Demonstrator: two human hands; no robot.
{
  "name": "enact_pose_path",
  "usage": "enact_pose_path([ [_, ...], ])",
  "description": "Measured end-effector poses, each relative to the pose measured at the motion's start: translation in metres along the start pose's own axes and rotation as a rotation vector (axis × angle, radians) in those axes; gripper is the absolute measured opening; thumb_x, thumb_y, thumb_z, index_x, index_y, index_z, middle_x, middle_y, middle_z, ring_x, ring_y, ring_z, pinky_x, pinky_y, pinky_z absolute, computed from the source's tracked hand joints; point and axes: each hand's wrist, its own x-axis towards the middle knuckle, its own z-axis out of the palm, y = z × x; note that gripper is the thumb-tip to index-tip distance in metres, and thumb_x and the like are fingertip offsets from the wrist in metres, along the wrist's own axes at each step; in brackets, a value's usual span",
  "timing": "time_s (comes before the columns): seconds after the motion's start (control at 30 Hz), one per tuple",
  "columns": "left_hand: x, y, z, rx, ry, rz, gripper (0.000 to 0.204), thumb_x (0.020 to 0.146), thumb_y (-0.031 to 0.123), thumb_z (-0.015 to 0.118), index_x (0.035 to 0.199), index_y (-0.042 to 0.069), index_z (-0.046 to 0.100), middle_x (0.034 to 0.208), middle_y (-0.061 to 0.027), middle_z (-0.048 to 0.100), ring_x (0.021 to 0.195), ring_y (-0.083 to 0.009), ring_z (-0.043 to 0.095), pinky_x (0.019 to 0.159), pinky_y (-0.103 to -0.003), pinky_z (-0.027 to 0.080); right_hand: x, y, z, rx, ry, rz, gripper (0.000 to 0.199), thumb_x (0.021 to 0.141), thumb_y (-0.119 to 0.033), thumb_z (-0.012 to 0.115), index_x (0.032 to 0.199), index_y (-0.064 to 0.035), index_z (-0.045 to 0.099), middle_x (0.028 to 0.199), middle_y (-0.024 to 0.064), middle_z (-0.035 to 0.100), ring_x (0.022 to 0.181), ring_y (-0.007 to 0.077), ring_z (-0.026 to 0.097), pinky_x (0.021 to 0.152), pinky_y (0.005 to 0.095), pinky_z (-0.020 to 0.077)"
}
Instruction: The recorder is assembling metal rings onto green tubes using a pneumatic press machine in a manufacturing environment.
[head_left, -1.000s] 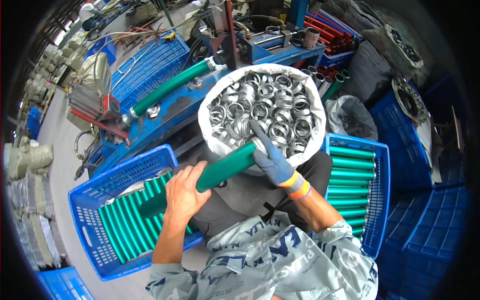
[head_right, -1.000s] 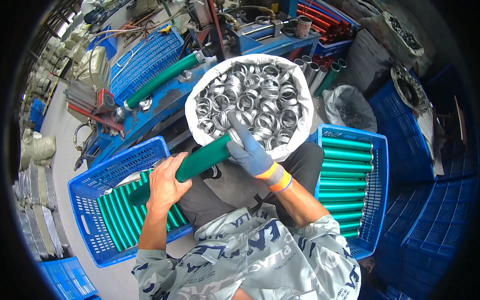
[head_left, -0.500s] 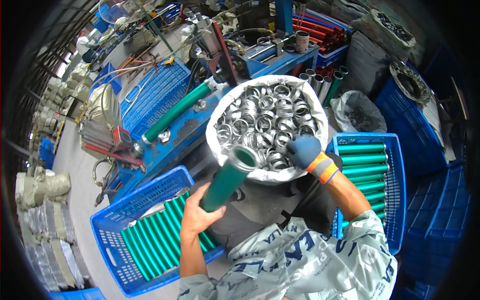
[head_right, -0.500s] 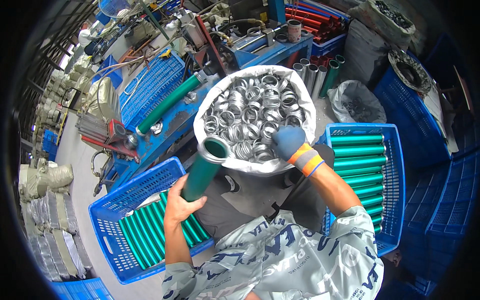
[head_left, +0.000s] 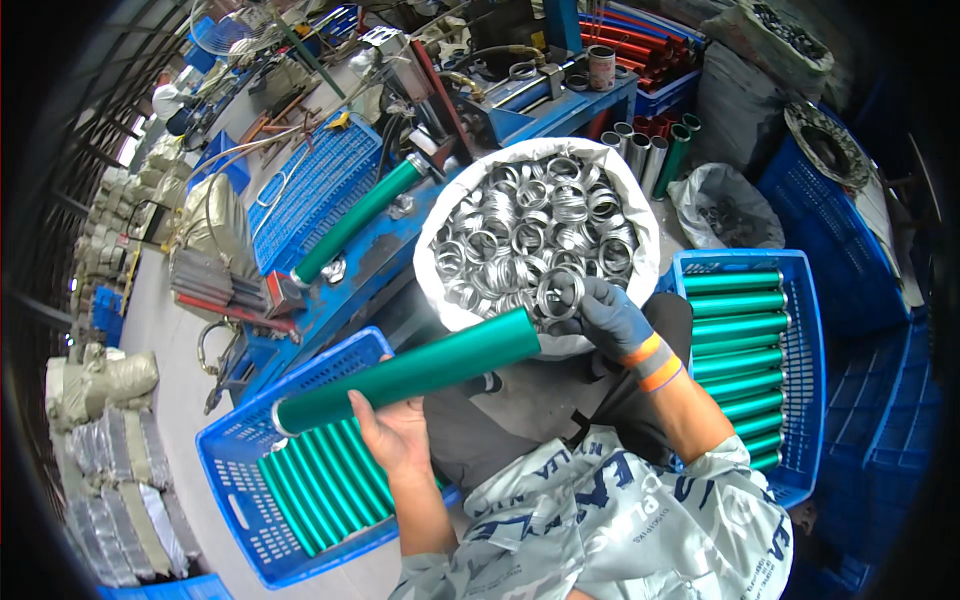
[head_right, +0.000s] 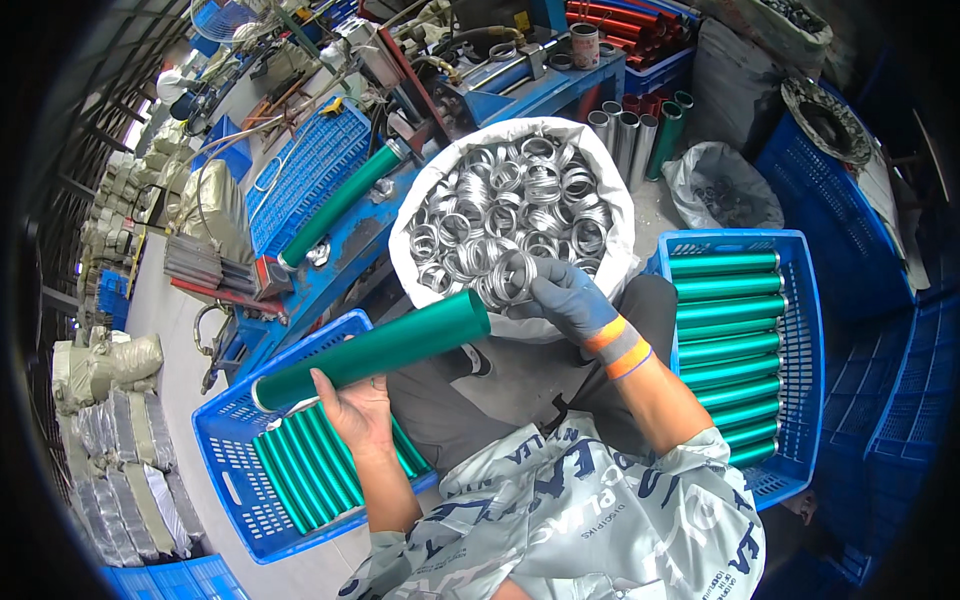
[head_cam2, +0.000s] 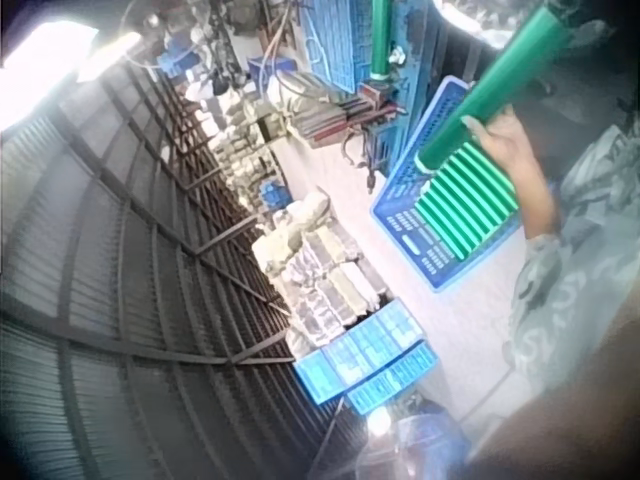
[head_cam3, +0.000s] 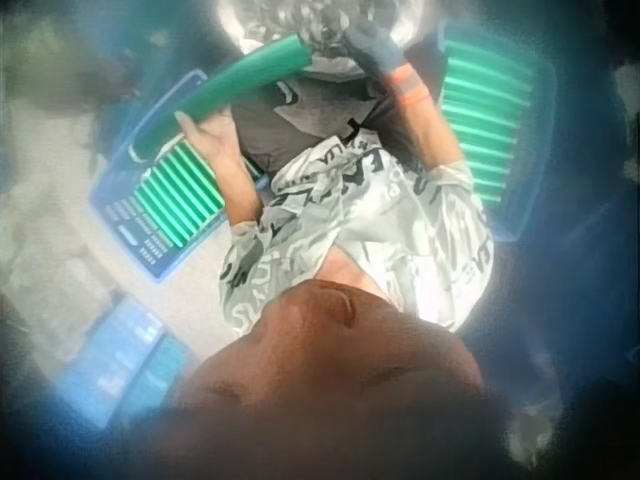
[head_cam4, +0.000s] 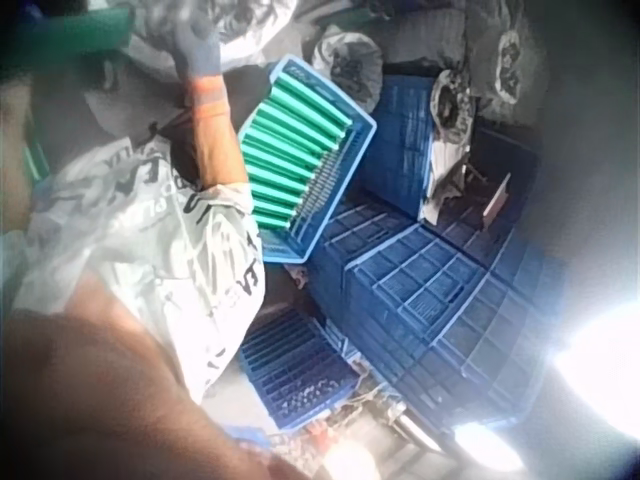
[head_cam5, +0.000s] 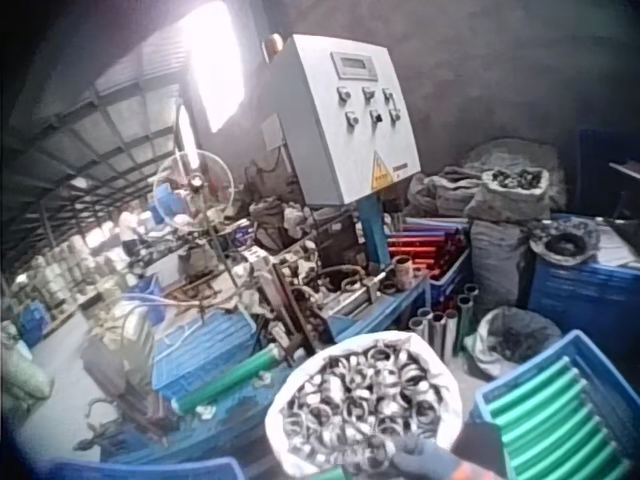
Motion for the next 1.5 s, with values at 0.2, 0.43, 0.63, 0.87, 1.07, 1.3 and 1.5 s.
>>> enact_pose_path([
  [0.2,-0.007,-0.012,0.001,0.078,0.017,0.028,0.056,0.116,0.046,0.072,0.155,0.006,0.065,0.151,-0.0164,0.074,0.138,-0.0325,0.073,0.111,-0.052,0.065,-0.001,-0.006,0.026,-0.149,0.006,0.070,0.049,0.110,-0.019,0.080,0.153,0.0007,0.068,0.137,0.0091,0.078,0.115,0.0151,0.077,0.099,0.0358,0.0671],
  [0.43,-0.009,-0.008,-0.018,0.083,-0.001,0.051,0.058,0.115,0.043,0.075,0.157,0.005,0.062,0.153,-0.0198,0.073,0.136,-0.0341,0.075,0.113,-0.052,0.066,0.000,-0.004,0.052,-0.260,0.074,-0.001,0.068,0.106,-0.004,0.081,0.169,0.0031,0.056,0.148,0.0092,0.074,0.130,0.0146,0.071,0.114,0.0316,0.0585],
  [0.63,-0.005,-0.010,-0.022,0.090,0.018,0.063,0.058,0.115,0.042,0.075,0.157,0.004,0.061,0.154,-0.0191,0.072,0.137,-0.0339,0.075,0.112,-0.052,0.066,0.005,-0.007,0.055,-0.459,0.061,0.036,0.071,0.108,-0.007,0.079,0.172,0.0052,0.051,0.157,0.0120,0.069,0.137,0.0163,0.069,0.118,0.0329,0.0557],
  [0.87,0.017,-0.017,-0.040,0.111,-0.026,0.079,0.056,0.115,0.042,0.072,0.155,0.003,0.066,0.153,-0.0170,0.073,0.137,-0.0326,0.074,0.112,-0.052,0.065,0.030,0.000,0.066,-0.478,0.123,0.104,0.067,0.107,-0.005,0.077,0.168,0.0085,0.055,0.147,0.0112,0.075,0.127,0.0141,0.072,0.111,0.0306,0.0590],
  [1.07,0.033,0.010,-0.073,-0.040,0.075,0.115,0.061,0.115,0.048,0.071,0.157,0.004,0.063,0.154,-0.0185,0.072,0.141,-0.0361,0.071,0.119,-0.055,0.061,0.095,-0.019,0.069,-0.506,-0.067,0.225,0.064,0.108,-0.005,0.071,0.171,-0.0009,0.057,0.139,0.0052,0.077,0.122,0.0103,0.070,0.108,0.0277,0.0571],
  [1.3,0.050,0.036,-0.117,-0.216,0.126,0.104,0.054,0.115,0.044,0.075,0.150,0.004,0.067,0.149,-0.0159,0.072,0.142,-0.0313,0.069,0.122,-0.049,0.059,0.304,0.012,0.121,-0.881,-0.146,-0.185,0.074,0.113,-0.038,0.076,0.169,0.0039,0.055,0.161,0.0193,0.067,0.143,0.0257,0.067,0.119,0.0385,0.0529],
  [1.5,0.034,0.083,-0.154,-0.174,0.247,0.218,0.048,0.119,0.038,0.069,0.150,0.001,0.067,0.153,-0.0189,0.070,0.143,-0.0331,0.067,0.119,-0.051,0.060,0.452,0.114,0.212,-1.519,-0.082,-0.981,0.085,0.098,-0.048,0.084,0.165,-0.0026,0.057,0.159,0.0244,0.064,0.146,0.0446,0.061,0.128,0.0521,0.0460],
])
